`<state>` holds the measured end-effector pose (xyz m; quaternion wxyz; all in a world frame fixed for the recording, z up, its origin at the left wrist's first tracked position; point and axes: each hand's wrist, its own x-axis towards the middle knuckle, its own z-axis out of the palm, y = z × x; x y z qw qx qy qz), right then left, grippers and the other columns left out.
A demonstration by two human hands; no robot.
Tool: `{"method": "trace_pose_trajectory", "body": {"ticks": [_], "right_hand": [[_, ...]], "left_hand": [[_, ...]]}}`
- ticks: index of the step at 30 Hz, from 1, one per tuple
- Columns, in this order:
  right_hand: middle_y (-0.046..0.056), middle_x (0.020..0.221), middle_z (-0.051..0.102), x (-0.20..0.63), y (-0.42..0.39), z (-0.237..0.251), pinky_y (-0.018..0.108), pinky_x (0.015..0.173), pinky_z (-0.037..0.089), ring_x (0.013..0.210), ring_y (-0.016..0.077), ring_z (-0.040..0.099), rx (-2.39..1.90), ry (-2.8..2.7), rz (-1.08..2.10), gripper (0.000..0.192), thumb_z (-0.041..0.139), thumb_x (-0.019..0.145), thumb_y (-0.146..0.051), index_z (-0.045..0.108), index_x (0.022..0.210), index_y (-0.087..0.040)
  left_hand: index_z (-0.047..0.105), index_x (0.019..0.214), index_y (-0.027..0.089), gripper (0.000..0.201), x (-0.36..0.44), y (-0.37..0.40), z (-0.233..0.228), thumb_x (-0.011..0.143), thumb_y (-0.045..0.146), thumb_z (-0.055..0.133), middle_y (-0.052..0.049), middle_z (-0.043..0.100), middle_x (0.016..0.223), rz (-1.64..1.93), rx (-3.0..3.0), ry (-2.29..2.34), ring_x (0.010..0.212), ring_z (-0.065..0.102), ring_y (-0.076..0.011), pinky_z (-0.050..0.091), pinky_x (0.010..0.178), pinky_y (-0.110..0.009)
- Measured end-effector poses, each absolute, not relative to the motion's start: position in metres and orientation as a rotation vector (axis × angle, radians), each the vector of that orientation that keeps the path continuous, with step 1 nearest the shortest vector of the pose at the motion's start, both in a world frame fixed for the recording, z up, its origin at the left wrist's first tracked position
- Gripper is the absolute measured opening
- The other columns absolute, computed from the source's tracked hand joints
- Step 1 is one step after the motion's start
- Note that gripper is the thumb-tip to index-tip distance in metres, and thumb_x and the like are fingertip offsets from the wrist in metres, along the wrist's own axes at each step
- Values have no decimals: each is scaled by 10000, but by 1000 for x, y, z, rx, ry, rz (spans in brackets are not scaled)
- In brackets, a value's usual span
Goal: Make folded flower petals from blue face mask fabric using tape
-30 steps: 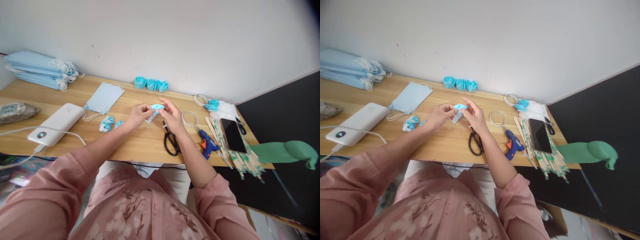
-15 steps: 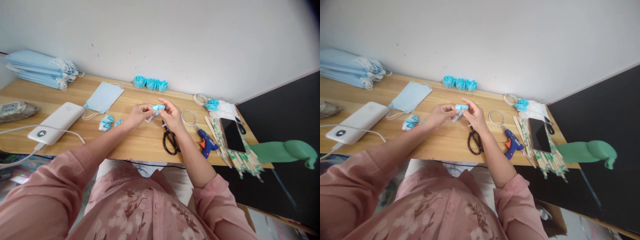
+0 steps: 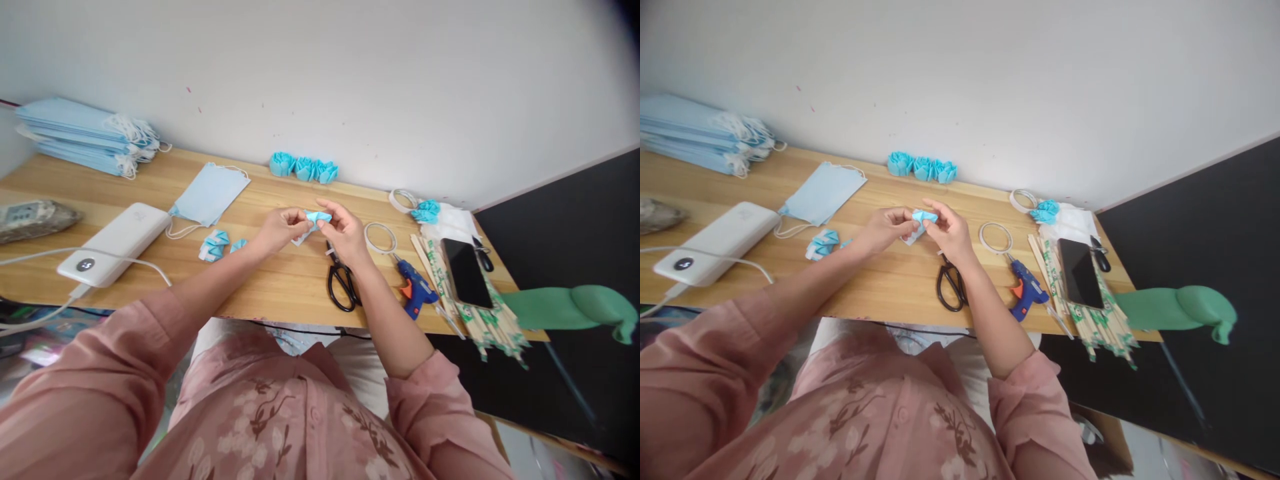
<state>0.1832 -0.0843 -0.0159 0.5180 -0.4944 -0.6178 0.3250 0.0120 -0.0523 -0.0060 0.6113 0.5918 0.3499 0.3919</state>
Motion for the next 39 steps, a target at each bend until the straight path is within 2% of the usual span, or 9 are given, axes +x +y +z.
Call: {"method": "trace_pose_trajectory", "body": {"ticks": [6, 16, 23, 31, 35, 39], "right_hand": [[24, 893, 678, 182, -85, -15, 322, 771, 544, 785, 158, 625, -1190, -1474, 795, 447, 668, 787, -358, 647, 1208, -212], [21, 902, 681, 183, -85, -11, 330, 799, 540, 818, 165, 633, -1186, -1490, 867, 463, 668, 791, -392, 636, 1214, -206], [35, 968, 692, 184, -84, -11, 343, 822, 551, 892, 182, 644, -1134, -1418, 963, 503, 645, 823, -466, 612, 1264, -227], [20, 942, 677, 182, -85, -10, 333, 819, 539, 851, 168, 635, -1165, -1467, 940, 494, 668, 804, -396, 618, 1263, -222], [15, 906, 661, 184, -85, -10, 318, 795, 529, 805, 153, 627, -1159, -1473, 948, 518, 665, 808, -393, 601, 1286, -205], [24, 935, 676, 186, -85, -8, 313, 785, 525, 806, 151, 629, -1141, -1470, 966, 560, 665, 815, -402, 563, 1331, -209]], "left_hand": [[519, 642, 171, 176, 13, -53, -9, 708, 255, 658, 44, 522, 535, 916, 1402, 812, 486, 456, -67, 389, 511, -201], [538, 641, 164, 222, 13, -54, -16, 737, 316, 669, 32, 527, 566, 933, 1569, 823, 534, 436, -70, 320, 535, -213], [524, 641, 176, 247, 12, -52, -12, 716, 347, 686, 37, 516, 549, 929, 1423, 801, 506, 453, -79, 379, 528, -220], [542, 616, 158, 251, 13, -59, -8, 749, 329, 668, 25, 539, 573, 936, 1587, 878, 547, 435, -73, 326, 543, -220], [570, 643, 157, 278, 11, -58, -6, 762, 386, 672, 21, 535, 573, 887, 1594, 870, 548, 450, -83, 339, 548, -228], [611, 693, 154, 360, 7, -55, 1, 778, 499, 667, -13, 606, 636, 878, 1529, 843, 569, 510, -99, 415, 576, -237]]}}
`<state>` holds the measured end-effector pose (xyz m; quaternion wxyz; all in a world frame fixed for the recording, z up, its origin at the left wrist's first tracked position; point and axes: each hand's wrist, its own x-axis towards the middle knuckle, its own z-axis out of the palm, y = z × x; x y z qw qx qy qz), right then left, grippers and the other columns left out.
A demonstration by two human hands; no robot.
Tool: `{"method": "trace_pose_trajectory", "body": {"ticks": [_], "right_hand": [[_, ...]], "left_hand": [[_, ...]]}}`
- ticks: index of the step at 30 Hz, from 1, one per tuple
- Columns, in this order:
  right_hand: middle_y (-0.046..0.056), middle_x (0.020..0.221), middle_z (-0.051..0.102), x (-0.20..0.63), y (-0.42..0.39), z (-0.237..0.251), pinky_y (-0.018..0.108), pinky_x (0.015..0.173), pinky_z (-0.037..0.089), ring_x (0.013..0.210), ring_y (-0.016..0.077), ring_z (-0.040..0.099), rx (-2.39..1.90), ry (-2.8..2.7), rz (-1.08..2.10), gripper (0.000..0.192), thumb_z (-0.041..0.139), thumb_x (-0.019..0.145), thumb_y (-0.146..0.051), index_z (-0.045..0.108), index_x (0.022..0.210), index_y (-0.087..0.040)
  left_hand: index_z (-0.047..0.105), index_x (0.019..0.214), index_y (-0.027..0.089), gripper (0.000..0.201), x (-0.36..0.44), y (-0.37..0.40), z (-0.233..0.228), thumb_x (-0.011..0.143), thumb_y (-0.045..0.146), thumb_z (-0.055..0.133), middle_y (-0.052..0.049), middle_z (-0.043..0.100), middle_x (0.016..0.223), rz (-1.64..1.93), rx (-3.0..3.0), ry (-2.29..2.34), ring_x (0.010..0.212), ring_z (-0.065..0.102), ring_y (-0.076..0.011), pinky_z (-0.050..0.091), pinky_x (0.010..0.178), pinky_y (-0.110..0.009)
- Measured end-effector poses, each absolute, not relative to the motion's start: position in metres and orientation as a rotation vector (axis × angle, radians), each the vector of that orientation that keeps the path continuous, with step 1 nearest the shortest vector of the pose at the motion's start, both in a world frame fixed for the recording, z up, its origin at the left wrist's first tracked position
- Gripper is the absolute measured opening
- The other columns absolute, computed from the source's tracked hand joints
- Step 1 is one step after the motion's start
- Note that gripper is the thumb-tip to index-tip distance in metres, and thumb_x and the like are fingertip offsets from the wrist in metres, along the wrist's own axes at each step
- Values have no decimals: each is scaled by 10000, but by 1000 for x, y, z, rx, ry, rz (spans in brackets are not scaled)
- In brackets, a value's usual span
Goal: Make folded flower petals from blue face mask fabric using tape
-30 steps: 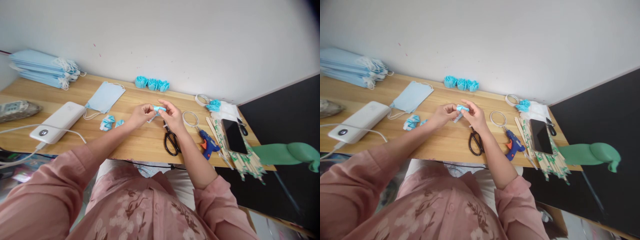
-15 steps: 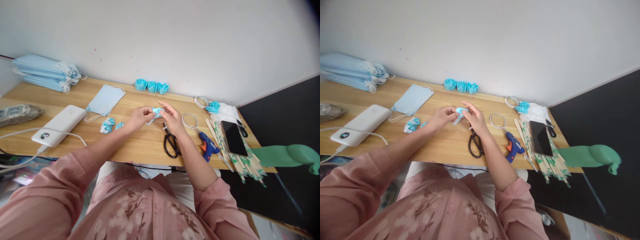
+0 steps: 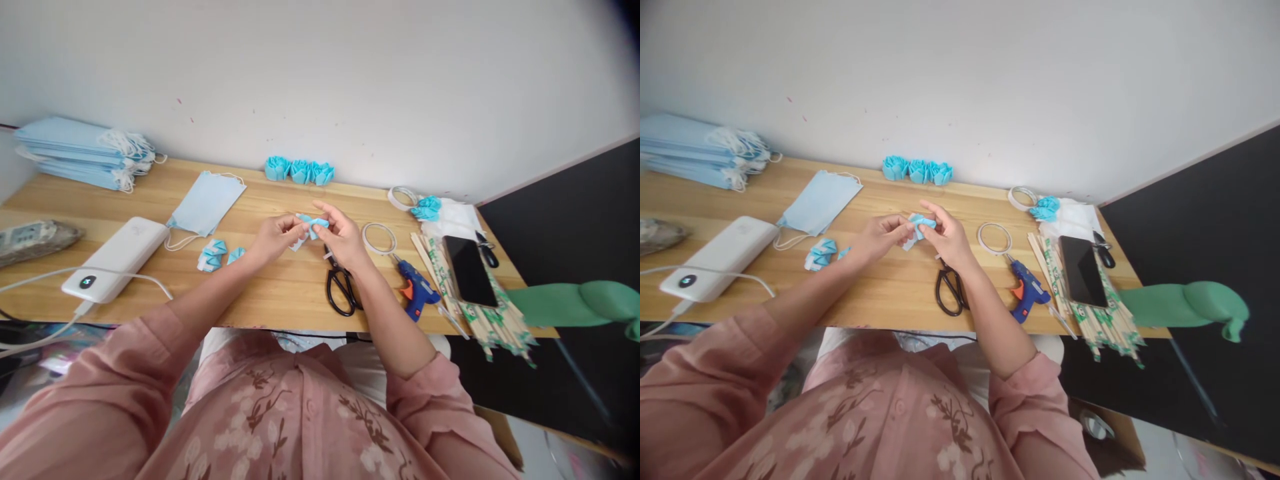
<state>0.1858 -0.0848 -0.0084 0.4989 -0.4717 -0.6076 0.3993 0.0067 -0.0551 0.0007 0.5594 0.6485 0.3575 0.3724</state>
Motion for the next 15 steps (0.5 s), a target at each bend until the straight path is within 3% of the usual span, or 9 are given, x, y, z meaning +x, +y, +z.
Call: {"method": "trace_pose_trajectory", "body": {"ticks": [6, 15], "right_hand": [[13, 918, 683, 185, -86, -8, 291, 741, 527, 778, 146, 622, -1141, -1498, 999, 670, 674, 800, -376, 476, 1424, -231], [11, 916, 687, 183, -90, -3, 293, 715, 535, 739, 142, 603, -1171, -1547, 994, 722, 657, 787, -306, 424, 1469, -259]], "left_hand": [[611, 792, 156, 359, 7, -52, 3, 746, 493, 726, -13, 640, 694, 939, 1463, 845, 584, 535, -98, 448, 577, -230], [607, 734, 153, 258, 7, -51, -2, 733, 389, 711, 4, 603, 668, 916, 1504, 827, 581, 527, -93, 449, 577, -232]]}}
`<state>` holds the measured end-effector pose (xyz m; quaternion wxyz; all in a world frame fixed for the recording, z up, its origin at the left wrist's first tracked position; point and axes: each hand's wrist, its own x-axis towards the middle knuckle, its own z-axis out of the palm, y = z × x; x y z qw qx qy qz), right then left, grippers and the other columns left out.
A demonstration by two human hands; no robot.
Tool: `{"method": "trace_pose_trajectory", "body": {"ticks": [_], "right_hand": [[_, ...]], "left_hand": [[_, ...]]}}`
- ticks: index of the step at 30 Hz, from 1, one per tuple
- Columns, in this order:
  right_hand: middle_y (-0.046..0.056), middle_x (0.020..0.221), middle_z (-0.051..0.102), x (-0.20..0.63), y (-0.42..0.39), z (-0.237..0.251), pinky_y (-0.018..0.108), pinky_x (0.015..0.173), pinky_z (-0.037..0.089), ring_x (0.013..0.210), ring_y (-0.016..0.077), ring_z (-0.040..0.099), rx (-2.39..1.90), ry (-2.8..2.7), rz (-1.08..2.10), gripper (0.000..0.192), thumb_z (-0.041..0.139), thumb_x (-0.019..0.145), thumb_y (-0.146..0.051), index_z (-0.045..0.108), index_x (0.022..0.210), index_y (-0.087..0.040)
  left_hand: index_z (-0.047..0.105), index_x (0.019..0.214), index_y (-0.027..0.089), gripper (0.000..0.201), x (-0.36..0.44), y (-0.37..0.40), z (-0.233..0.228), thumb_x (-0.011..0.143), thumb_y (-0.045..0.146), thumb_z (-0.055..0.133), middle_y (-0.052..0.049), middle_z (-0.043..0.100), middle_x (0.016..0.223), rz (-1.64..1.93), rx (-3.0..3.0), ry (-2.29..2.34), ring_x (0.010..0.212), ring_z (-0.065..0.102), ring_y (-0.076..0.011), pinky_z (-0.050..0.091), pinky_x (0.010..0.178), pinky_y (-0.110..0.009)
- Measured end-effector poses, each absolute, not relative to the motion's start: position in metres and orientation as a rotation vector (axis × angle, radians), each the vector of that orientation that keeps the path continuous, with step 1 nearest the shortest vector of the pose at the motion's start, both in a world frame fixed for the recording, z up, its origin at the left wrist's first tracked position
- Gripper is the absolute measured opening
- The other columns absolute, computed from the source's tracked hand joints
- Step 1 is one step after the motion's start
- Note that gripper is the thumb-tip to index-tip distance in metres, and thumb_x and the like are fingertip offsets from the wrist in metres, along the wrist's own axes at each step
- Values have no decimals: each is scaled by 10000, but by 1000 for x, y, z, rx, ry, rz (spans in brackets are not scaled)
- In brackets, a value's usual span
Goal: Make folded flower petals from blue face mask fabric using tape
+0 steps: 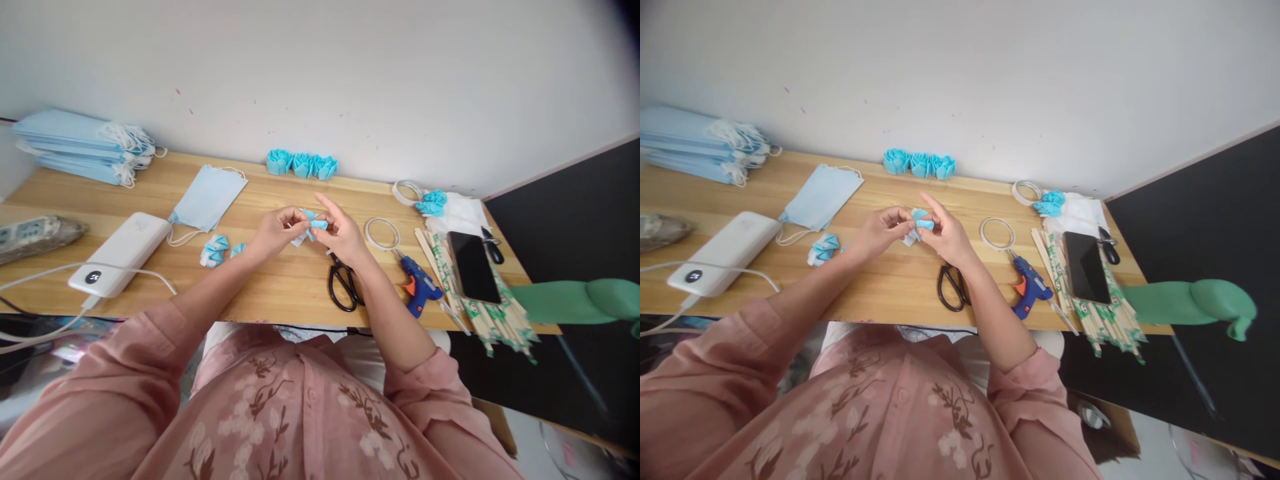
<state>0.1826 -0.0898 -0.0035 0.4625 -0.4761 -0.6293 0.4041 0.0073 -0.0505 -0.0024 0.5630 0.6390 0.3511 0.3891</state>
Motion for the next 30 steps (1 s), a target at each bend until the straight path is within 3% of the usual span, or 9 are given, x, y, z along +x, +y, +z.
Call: {"method": "trace_pose_trajectory", "body": {"ticks": [11, 17, 30], "right_hand": [[-16, 844, 656, 189, -88, -2, 270, 709, 514, 722, 131, 566, -1150, -1492, 975, 786, 640, 811, -260, 324, 1529, -293], [-32, 800, 628, 188, -90, -2, 247, 651, 486, 676, 119, 538, -1165, -1577, 955, 824, 652, 815, -245, 285, 1550, -304], [-33, 790, 662, 182, -95, 1, 271, 683, 496, 690, 138, 553, -1243, -1692, 865, 835, 638, 822, -228, 259, 1562, -313]], "left_hand": [[576, 743, 162, 262, 8, -51, -7, 765, 397, 689, 6, 600, 668, 858, 1536, 805, 581, 522, -91, 437, 585, -231], [612, 863, 150, 337, 8, -50, -3, 759, 457, 705, -17, 645, 746, 865, 1484, 786, 589, 541, -94, 449, 575, -233], [601, 709, 155, 297, 6, -50, -1, 721, 414, 747, 10, 597, 609, 833, 1416, 802, 548, 512, -86, 421, 566, -230]]}}
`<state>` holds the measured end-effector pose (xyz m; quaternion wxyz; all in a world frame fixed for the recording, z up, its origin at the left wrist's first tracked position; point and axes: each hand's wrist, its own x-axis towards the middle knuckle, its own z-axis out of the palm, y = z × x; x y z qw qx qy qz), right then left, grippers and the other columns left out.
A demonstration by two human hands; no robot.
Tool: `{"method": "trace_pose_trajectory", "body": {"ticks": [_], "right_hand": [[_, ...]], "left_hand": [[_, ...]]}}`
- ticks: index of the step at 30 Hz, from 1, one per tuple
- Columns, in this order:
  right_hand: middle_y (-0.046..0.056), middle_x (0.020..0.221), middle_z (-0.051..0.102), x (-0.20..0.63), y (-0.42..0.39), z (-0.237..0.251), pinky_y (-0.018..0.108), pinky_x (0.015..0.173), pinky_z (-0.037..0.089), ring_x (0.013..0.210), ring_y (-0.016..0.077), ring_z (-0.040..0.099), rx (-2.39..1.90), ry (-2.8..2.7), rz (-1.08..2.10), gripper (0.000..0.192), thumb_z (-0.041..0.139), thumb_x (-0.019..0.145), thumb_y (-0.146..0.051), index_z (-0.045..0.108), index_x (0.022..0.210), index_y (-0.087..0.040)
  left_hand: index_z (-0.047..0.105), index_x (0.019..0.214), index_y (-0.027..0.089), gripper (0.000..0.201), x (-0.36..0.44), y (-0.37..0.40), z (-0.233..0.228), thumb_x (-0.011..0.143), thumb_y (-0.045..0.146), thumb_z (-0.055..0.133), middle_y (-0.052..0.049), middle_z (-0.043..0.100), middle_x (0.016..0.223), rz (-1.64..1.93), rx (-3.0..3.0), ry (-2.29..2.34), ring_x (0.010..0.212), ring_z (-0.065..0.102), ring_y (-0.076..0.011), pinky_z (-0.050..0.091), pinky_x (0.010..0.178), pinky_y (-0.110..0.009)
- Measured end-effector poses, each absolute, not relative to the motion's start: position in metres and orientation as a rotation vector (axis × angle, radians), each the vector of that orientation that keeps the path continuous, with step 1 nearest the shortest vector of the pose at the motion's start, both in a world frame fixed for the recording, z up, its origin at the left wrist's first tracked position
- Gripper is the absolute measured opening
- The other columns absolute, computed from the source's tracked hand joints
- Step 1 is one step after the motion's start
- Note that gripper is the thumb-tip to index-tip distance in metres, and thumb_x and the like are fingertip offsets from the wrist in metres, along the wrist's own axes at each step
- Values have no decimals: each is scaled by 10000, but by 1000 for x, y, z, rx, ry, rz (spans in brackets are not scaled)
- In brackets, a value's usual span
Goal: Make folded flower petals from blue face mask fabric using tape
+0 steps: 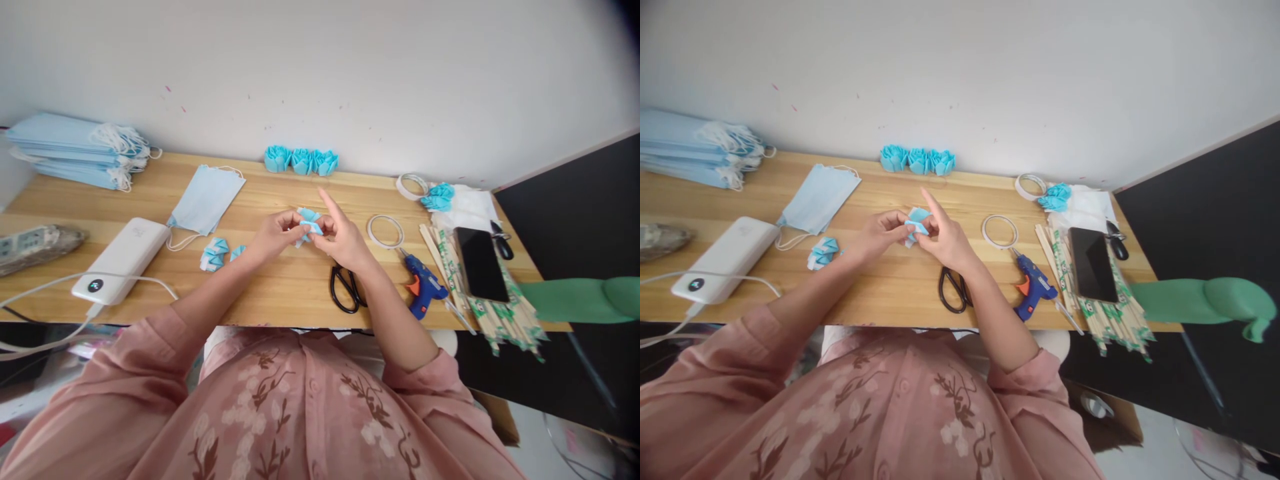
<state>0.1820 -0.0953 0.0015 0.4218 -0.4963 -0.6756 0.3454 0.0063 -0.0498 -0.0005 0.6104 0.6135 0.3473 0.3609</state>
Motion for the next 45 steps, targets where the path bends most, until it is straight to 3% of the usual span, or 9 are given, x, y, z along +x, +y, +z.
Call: {"method": "trace_pose_trajectory", "body": {"ticks": [8, 20, 24, 34, 40, 45], "right_hand": [[-44, 765, 642, 183, -96, 4, 249, 672, 478, 668, 121, 543, -1285, -1689, 854, 889, 625, 827, -198, 167, 1585, -275], [-57, 784, 668, 183, -96, 0, 229, 682, 481, 650, 103, 564, -1354, -1763, 800, 918, 629, 823, -173, 137, 1592, -270], [-49, 789, 686, 181, -97, 1, 245, 688, 495, 650, 109, 573, -1354, -1732, 813, 888, 633, 832, -197, 170, 1586, -267], [-55, 747, 657, 180, -94, -2, 244, 616, 478, 636, 112, 546, -1292, -1557, 986, 887, 662, 801, -224, 223, 1569, -292], [-17, 804, 697, 183, -93, -1, 259, 575, 496, 626, 127, 560, -1258, -1530, 1070, 818, 666, 831, -350, 278, 1548, -291], [41, 930, 736, 199, -89, 2, 334, 761, 567, 815, 179, 680, -1328, -1501, 841, 595, 553, 904, -440, 449, 1456, -244]], "left_hand": [[622, 757, 152, 381, 10, -51, -4, 713, 502, 768, 15, 599, 621, 821, 1373, 763, 542, 492, -79, 402, 539, -219], [601, 722, 147, 334, 11, -51, -7, 731, 442, 756, 18, 574, 619, 821, 1451, 785, 539, 479, -69, 382, 527, -204], [595, 745, 149, 320, 12, -52, -8, 768, 441, 725, 9, 604, 649, 827, 1438, 787, 530, 484, -67, 401, 526, -204], [551, 768, 171, 353, 16, -56, -14, 813, 489, 698, 49, 517, 581, 936, 1427, 725, 486, 441, -60, 358, 481, -195], [569, 762, 166, 314, 16, -53, -19, 807, 447, 701, 45, 507, 584, 964, 1424, 764, 488, 438, -67, 334, 471, -202], [562, 784, 170, 293, 14, -53, -19, 807, 431, 693, 50, 501, 558, 945, 1396, 769, 468, 429, -69, 322, 458, -203]]}}
